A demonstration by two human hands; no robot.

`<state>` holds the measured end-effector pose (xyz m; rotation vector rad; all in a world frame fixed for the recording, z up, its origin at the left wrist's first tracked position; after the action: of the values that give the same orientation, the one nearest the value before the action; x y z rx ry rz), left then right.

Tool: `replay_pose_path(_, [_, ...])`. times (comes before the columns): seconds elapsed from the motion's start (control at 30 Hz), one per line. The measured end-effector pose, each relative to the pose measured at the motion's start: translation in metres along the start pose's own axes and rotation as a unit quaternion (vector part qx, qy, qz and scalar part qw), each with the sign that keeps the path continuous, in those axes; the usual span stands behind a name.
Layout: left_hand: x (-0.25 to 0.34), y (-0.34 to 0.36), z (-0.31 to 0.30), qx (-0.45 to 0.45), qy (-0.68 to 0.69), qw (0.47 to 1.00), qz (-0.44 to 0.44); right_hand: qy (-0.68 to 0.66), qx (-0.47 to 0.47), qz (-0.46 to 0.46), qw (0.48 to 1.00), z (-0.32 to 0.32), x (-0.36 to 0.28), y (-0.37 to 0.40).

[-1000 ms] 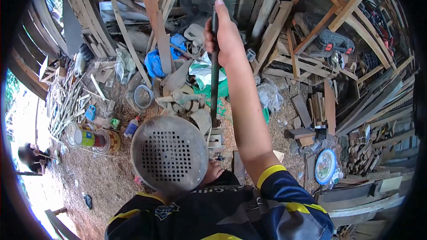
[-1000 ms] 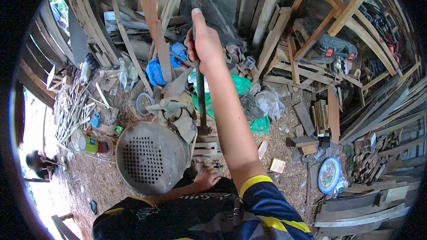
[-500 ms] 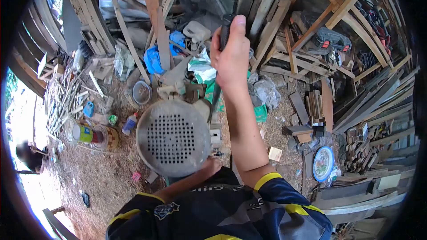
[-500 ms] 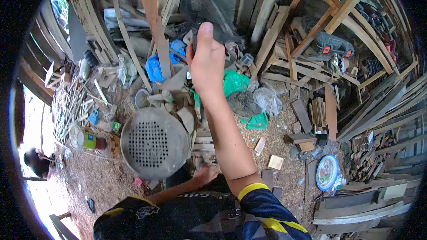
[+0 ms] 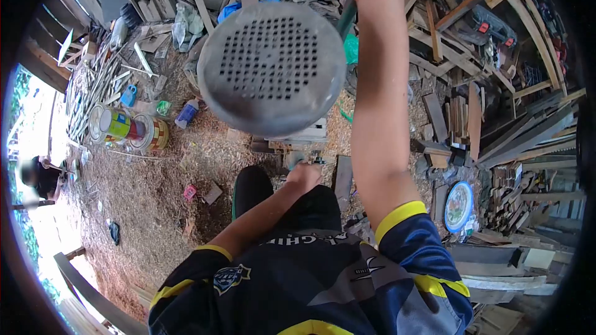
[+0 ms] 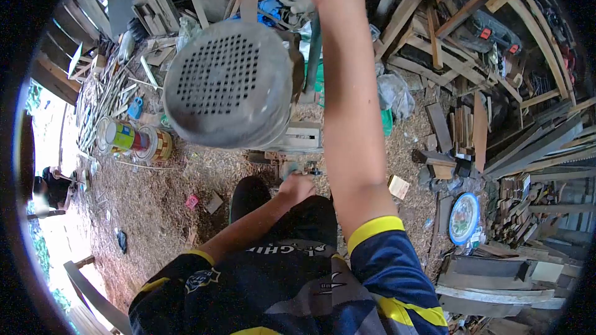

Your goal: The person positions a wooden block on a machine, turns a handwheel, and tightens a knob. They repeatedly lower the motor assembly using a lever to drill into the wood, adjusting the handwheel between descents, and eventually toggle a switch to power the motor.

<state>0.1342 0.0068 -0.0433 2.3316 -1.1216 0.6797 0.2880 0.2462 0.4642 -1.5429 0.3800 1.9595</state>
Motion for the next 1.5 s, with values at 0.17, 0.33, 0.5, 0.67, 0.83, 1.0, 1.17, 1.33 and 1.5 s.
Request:
replay_pose_path(0.17, [-0.005, -0.003, 0.016, 0.001, 0.002, 1.0, -0.031, -0.038, -0.04, -0.032, 0.998, -0.001, 0.008, -0.002])
replay_pose_path(0.33, [0.003, 0.002, -0.007, 0.034, -0.019, 0.997, 0.068, -0.052, -0.055, -0.081, 0.994, -0.001, 0.012, 0.001])
replay_pose_path(0.5, [0.0, 0.007, 0.008, 0.018, 0.014, 1.0, 0.011, -0.062, -0.066, -0.087, 0.992, -0.001, 0.009, 0.008])
replay_pose_path(0.67, [0.002, 0.009, 0.004, 0.016, -0.001, 1.0, 0.021, -0.044, -0.07, -0.121, 0.989, -0.007, 0.004, 0.022])
replay_pose_path(0.83, [0.013, 0.002, -0.018, 0.012, -0.075, 0.997, 0.024, -0.075, -0.132, -0.207, 0.966, -0.042, 0.013, 0.061])
replay_pose_path(1.0, [-0.005, 0.001, 0.014, 0.077, -0.071, 0.994, 0.027, -0.306, -0.322, 0.117, 0.888, -0.038, 0.003, 0.076])
replay_pose_path(1.17, [-0.006, -0.004, 0.008, 0.13, -0.081, 0.985, 0.076, -0.046, -0.122, -0.198, 0.972, -0.034, 0.012, 0.072])
replay_pose_path(1.33, [-0.005, -0.003, 0.008, 0.111, -0.099, 0.987, 0.062, -0.117, -0.142, -0.18, 0.966, -0.039, 0.03, 0.081])
replay_pose_path(1.5, [0.003, 0.0, -0.001, 0.092, -0.099, 0.99, 0.049, 0.021, -0.153, -0.282, 0.947, -0.078, 0.125, 0.064])
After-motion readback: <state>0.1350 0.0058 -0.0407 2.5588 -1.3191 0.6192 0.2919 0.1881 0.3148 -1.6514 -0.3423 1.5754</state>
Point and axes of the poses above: each hand's wrist, its own y-axis away from the middle knuckle, its own z-axis out of the palm, x = y × z, the point moved 3 cm from there along -y, towards the middle knuckle, and after that the axes turned 2 degrees about y, right-handed, at the moved point
